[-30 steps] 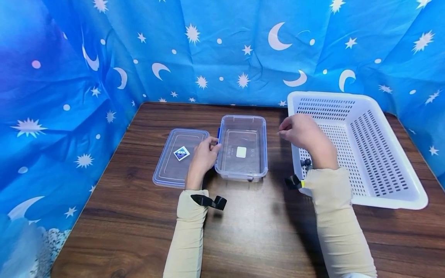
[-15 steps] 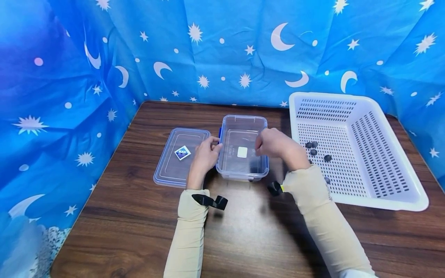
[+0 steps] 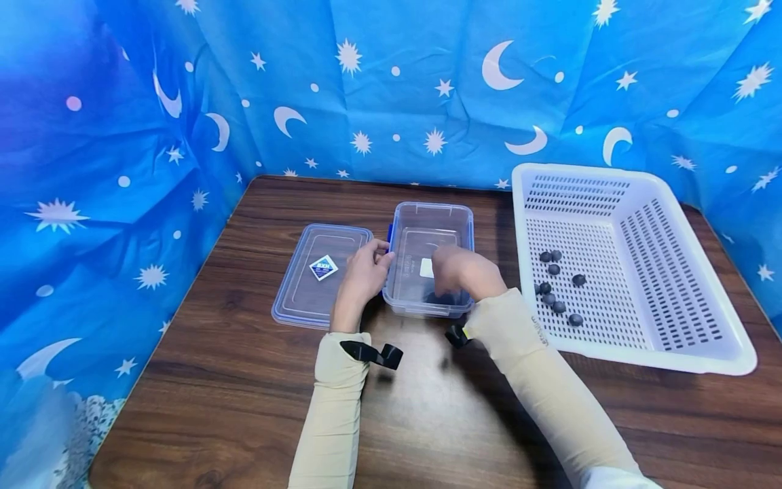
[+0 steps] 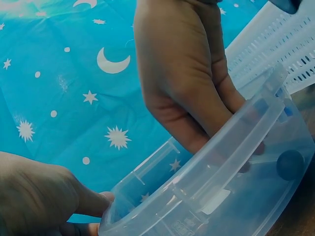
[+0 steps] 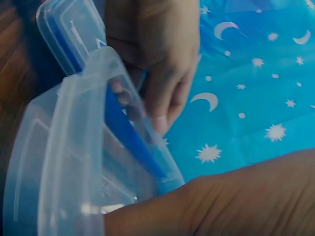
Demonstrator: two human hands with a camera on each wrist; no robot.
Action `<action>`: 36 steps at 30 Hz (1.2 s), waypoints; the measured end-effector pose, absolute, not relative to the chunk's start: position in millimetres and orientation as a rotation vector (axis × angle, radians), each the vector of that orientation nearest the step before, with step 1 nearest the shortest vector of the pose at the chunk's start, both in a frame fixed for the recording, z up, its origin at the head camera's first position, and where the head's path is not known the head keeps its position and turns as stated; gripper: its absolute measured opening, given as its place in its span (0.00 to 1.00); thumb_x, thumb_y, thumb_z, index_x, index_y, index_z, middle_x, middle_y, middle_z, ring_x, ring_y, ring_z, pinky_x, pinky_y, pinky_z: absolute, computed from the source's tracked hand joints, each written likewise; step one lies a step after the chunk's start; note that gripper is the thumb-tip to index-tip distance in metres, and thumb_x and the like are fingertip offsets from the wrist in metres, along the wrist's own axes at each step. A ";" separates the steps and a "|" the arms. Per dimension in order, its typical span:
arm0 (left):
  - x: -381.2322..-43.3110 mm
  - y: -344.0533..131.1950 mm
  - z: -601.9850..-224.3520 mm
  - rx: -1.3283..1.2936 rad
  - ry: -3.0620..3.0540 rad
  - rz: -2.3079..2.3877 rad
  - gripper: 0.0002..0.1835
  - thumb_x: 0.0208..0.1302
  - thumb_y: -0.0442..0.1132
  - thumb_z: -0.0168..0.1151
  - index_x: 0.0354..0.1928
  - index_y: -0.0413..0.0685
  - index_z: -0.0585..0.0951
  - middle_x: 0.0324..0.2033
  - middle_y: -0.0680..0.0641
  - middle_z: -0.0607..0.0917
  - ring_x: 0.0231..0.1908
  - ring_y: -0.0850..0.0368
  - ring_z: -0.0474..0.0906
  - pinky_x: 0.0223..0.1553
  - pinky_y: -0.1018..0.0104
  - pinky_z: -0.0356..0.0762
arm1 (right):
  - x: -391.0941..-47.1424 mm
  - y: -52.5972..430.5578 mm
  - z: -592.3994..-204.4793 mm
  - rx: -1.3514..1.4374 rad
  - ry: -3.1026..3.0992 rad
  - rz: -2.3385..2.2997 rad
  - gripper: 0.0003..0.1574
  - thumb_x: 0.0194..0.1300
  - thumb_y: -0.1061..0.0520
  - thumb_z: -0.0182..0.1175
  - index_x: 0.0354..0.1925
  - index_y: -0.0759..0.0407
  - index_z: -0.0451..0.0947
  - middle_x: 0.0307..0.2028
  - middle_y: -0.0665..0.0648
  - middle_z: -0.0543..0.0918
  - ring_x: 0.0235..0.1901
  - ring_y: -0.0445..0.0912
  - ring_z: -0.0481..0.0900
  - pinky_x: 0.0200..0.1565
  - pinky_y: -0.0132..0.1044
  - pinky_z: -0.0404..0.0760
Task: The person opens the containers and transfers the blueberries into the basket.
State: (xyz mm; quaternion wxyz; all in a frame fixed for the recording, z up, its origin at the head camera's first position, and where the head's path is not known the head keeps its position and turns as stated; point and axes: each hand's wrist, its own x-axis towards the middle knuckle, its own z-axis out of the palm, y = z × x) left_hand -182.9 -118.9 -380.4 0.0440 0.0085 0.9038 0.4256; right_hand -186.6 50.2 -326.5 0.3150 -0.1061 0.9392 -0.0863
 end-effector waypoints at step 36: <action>-182.9 -116.6 -379.9 0.030 2.781 1.265 0.16 0.71 0.42 0.52 0.55 0.45 0.77 0.35 0.44 0.82 0.38 0.49 0.77 0.44 0.56 0.74 | -182.5 50.9 -311.1 -0.344 2.467 -0.214 0.05 0.58 0.62 0.63 0.26 0.59 0.78 0.20 0.51 0.69 0.20 0.43 0.65 0.24 0.32 0.67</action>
